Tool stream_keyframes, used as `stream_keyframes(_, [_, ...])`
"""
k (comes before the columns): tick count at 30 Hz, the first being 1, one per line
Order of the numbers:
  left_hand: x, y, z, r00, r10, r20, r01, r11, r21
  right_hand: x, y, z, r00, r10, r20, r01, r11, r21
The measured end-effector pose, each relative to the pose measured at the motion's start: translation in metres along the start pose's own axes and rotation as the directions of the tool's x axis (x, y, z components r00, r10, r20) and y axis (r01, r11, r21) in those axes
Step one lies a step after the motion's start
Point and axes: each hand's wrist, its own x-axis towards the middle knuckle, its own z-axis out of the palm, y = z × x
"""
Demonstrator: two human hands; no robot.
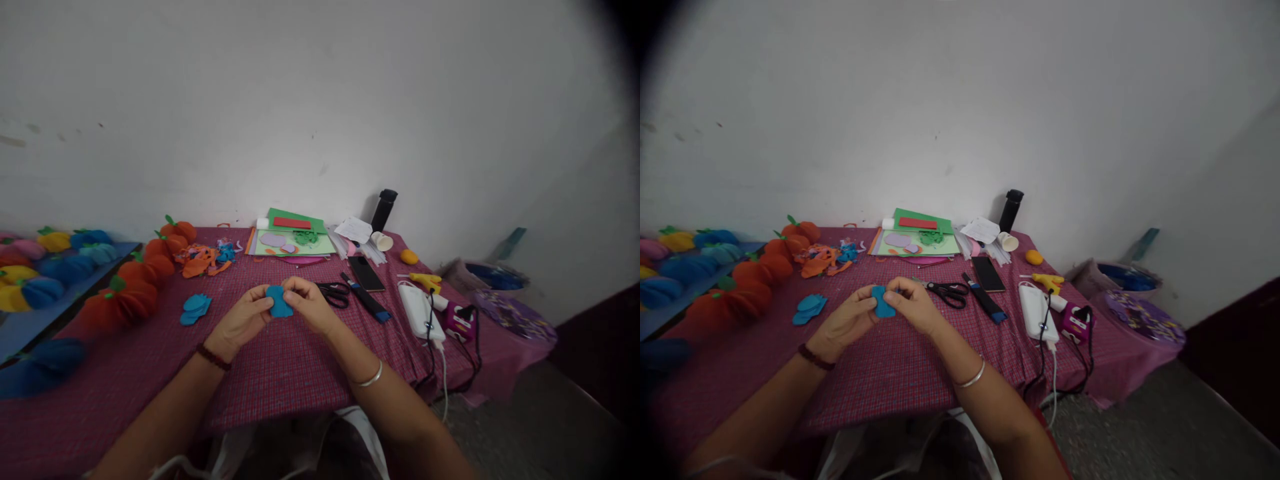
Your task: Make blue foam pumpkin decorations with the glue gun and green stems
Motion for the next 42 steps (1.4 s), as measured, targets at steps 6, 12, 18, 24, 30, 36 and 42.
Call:
stream_keyframes(6, [0.0000, 0.0004, 0.0005, 1.000, -0.001, -0.001, 0.001, 1.000, 0.002, 0.0003, 0.0019, -0.0008, 1.000, -0.008, 0.015, 0.008, 1.000, 0.024])
stream_keyframes(12, [-0.0008, 0.0029, 0.0042, 1.000, 0.003, 0.008, -0.002, 1.000, -0.014, 0.0009, 0.0051, -0.0021, 1.000, 0.026, -0.004, -0.025, 1.000, 0.018])
stream_keyframes(18, [0.0003, 0.0001, 0.0008, 1.000, -0.004, 0.007, 0.004, 1.000, -0.017, 0.0010, 0.0024, 0.0003, 0.999, 0.047, -0.014, -0.047, 0.999, 0.004])
stream_keyframes(24, [0.0018, -0.0003, 0.0012, 0.999, 0.030, -0.030, -0.031, 0.999, -0.025, 0.0026, 0.0011, 0.0000, 0.998, 0.055, -0.015, -0.055, 0.998, 0.015])
stream_keyframes(30, [0.0031, 0.0019, 0.0016, 0.998, 0.065, 0.016, -0.065, 0.998, -0.012, 0.0031, 0.0022, -0.0018, 0.998, 0.047, 0.042, -0.048, 0.999, 0.018])
stream_keyframes(36, [0.0049, 0.0012, -0.0026, 0.998, 0.056, 0.031, -0.056, 0.998, 0.011, 0.0054, 0.0043, 0.0004, 0.996, 0.079, -0.032, -0.079, 0.997, -0.013])
stream_keyframes(42, [0.0053, -0.0015, -0.0035, 0.997, 0.059, -0.052, -0.058, 0.998, 0.024, 0.0069, 0.0024, 0.0015, 0.997, 0.025, -0.067, -0.033, 0.992, -0.121])
